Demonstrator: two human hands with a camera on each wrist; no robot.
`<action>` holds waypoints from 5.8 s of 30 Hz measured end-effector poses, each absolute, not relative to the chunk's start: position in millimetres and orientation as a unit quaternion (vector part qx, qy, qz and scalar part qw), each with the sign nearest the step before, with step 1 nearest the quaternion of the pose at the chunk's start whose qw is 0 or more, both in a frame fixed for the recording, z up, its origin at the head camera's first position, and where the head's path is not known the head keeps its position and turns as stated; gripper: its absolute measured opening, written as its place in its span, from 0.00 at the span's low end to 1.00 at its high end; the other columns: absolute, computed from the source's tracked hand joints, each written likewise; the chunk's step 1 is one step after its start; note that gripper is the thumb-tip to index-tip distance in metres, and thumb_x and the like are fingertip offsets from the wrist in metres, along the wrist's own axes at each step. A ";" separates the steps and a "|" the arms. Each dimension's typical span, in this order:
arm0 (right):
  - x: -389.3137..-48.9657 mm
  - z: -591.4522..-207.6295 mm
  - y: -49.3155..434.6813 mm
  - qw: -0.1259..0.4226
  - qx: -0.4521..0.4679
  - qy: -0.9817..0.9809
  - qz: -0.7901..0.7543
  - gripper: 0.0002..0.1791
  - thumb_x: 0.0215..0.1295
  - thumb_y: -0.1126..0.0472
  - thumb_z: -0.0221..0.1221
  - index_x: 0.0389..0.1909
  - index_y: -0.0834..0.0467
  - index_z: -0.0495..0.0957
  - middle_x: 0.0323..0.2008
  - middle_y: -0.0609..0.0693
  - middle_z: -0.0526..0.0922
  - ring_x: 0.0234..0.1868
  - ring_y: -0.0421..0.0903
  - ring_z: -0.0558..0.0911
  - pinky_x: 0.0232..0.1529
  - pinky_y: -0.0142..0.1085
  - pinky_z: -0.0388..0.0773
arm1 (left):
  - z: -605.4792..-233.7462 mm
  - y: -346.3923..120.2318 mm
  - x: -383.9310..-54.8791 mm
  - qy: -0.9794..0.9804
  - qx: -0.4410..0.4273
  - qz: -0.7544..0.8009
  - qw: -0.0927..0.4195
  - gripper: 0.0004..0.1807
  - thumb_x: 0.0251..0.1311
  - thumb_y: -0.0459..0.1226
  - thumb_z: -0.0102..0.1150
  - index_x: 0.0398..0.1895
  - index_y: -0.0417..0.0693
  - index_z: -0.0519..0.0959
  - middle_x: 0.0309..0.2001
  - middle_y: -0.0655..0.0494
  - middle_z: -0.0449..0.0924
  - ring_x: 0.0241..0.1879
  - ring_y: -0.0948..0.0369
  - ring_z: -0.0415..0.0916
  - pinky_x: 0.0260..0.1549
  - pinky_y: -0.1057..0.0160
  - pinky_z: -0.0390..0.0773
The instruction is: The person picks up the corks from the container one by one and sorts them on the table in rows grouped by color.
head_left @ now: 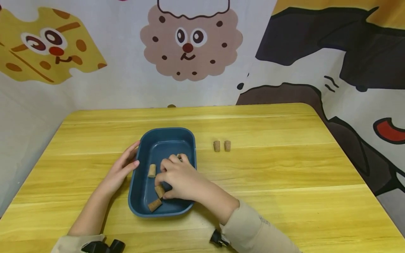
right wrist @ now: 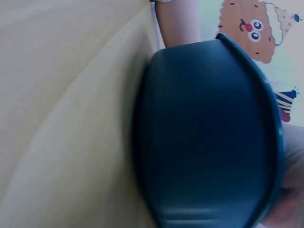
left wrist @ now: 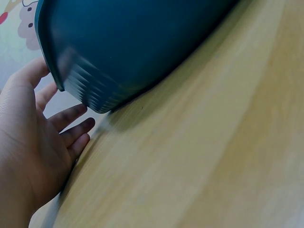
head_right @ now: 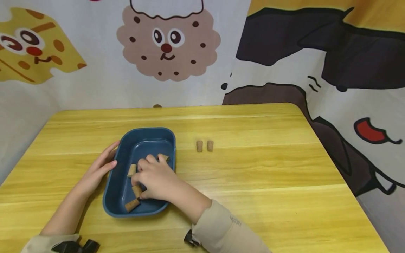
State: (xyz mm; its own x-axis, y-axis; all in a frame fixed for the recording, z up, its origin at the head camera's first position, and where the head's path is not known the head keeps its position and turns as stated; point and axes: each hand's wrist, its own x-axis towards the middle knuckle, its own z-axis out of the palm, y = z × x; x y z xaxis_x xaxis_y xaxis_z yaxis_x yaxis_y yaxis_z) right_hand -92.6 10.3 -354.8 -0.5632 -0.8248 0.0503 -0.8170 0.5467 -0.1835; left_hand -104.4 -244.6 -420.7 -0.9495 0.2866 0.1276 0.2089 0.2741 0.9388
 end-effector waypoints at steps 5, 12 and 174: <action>-92.9 -346.8 18.9 -0.006 -0.468 0.876 -0.117 0.19 0.49 0.41 0.70 0.43 0.38 0.83 0.40 0.40 0.69 0.43 0.42 0.63 0.50 0.44 0.59 | -420.2 -244.5 -103.9 0.795 0.157 0.585 0.034 0.31 0.71 0.32 0.45 0.75 0.52 0.52 0.67 0.32 0.57 0.61 0.65 0.61 0.53 0.75 0.63; -95.1 -337.2 34.4 -0.044 -0.470 0.864 -0.173 0.19 0.49 0.44 0.72 0.43 0.40 0.83 0.38 0.40 0.67 0.42 0.42 0.62 0.48 0.42 0.55 | -422.8 -245.2 -103.0 0.798 0.154 0.581 0.032 0.32 0.71 0.32 0.46 0.75 0.53 0.53 0.67 0.34 0.58 0.60 0.70 0.62 0.52 0.76 0.63; -104.6 -341.3 79.5 -0.101 -0.493 0.834 -0.229 0.18 0.55 0.48 0.69 0.48 0.44 0.84 0.43 0.43 0.70 0.51 0.46 0.65 0.55 0.45 0.57 | -416.6 -246.2 -99.4 0.807 0.134 0.573 0.051 0.32 0.72 0.36 0.45 0.76 0.59 0.51 0.70 0.39 0.55 0.67 0.44 0.53 0.55 0.64 0.62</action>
